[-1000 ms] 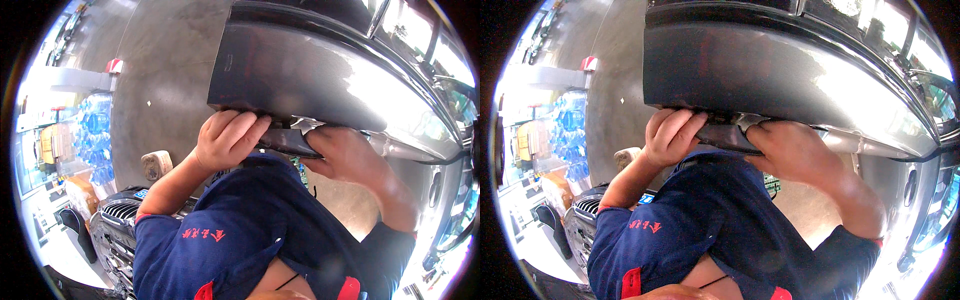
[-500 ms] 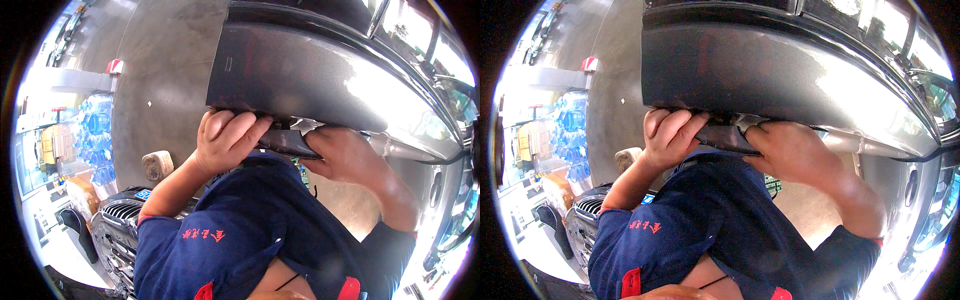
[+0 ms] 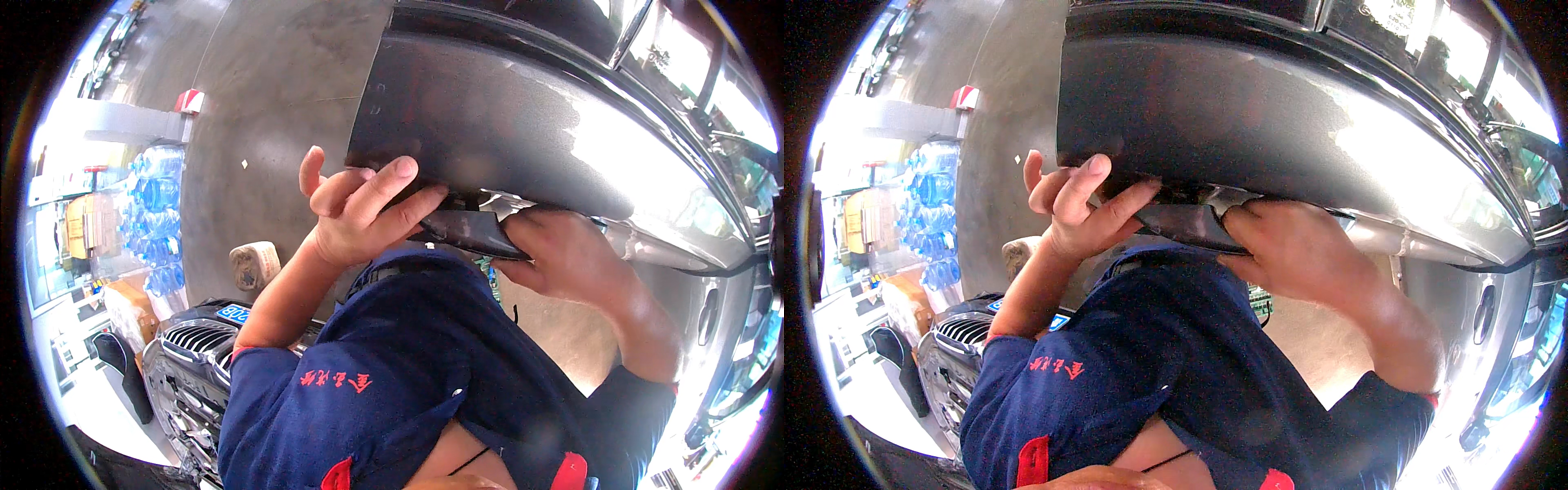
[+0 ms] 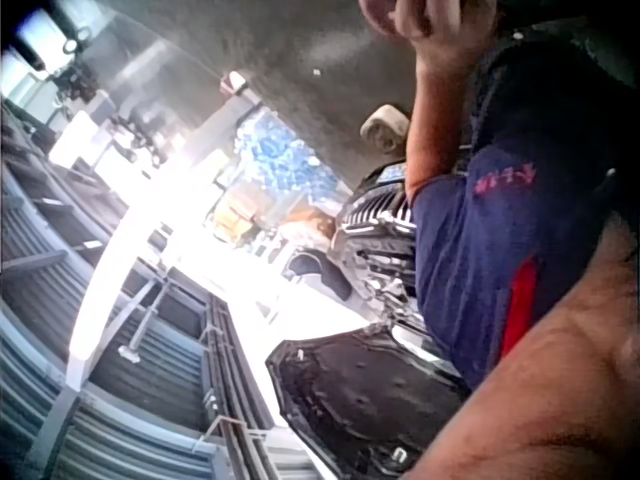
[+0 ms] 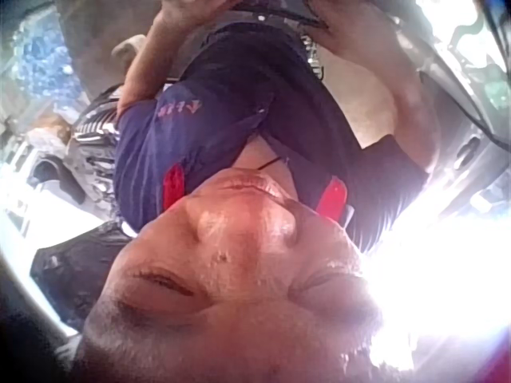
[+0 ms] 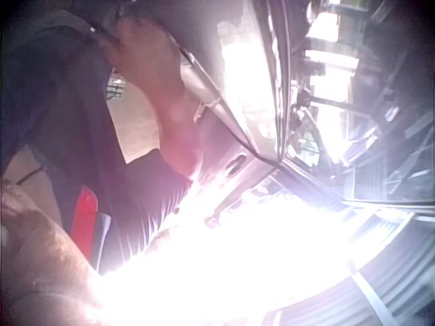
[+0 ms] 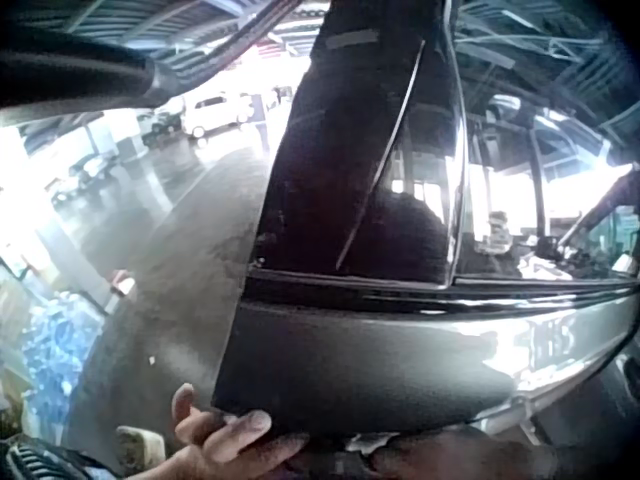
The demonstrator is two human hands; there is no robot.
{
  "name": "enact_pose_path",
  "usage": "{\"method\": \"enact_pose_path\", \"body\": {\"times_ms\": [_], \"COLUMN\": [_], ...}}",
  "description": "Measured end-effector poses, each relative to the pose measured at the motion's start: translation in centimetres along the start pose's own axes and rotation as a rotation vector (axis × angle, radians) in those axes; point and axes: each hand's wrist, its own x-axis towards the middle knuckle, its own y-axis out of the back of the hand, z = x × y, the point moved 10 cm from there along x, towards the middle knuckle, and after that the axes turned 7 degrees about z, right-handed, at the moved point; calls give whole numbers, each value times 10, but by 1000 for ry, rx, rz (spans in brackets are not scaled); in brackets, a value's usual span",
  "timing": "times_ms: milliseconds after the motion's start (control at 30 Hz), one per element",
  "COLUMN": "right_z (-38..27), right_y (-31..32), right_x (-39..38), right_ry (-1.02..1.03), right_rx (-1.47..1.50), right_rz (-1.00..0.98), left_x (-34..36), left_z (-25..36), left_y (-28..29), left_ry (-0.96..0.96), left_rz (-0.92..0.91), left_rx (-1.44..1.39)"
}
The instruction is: The person installs a door handle and cover onto a car door by hand, then tightens the handle assembly using a screwdriver.
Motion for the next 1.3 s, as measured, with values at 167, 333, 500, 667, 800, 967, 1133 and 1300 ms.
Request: {"method": "enact_pose_path", "body": {"times_ms": [167,333,500,667,800,967,1133,1300], "right_z": [-2,-1,0,0,0,-2,-2,-6], "right_y": [-1,-1,-3,-4,-5,-6,-11,-7], "right_x": [0,-1,-2,-1,-3,-3,0,2], "right_ry": [21,22,10,0,16,18,18,41], "right_rx": [-12,-12,-18,-27,-30,-52,-43,-20], "right_rz": [-5,12,10,-13,9,4,-74,8], "left_x": [3,-3,-4,-15,-16,-13,-19,-34], "left_z": [-10,-8,-17,-20,-21,-17,-19,-35], "left_y": [-1,-12,-11,-14,-13,-8,-5,-16], "left_ry": [-48,-133,26,41,92,121,201,473], "left_rz": [-67,-93,-37,-20,-43,-77,-62,-14], "left_rx": [-27,-30,-122,-133,-174,-151,-149,-396]}}
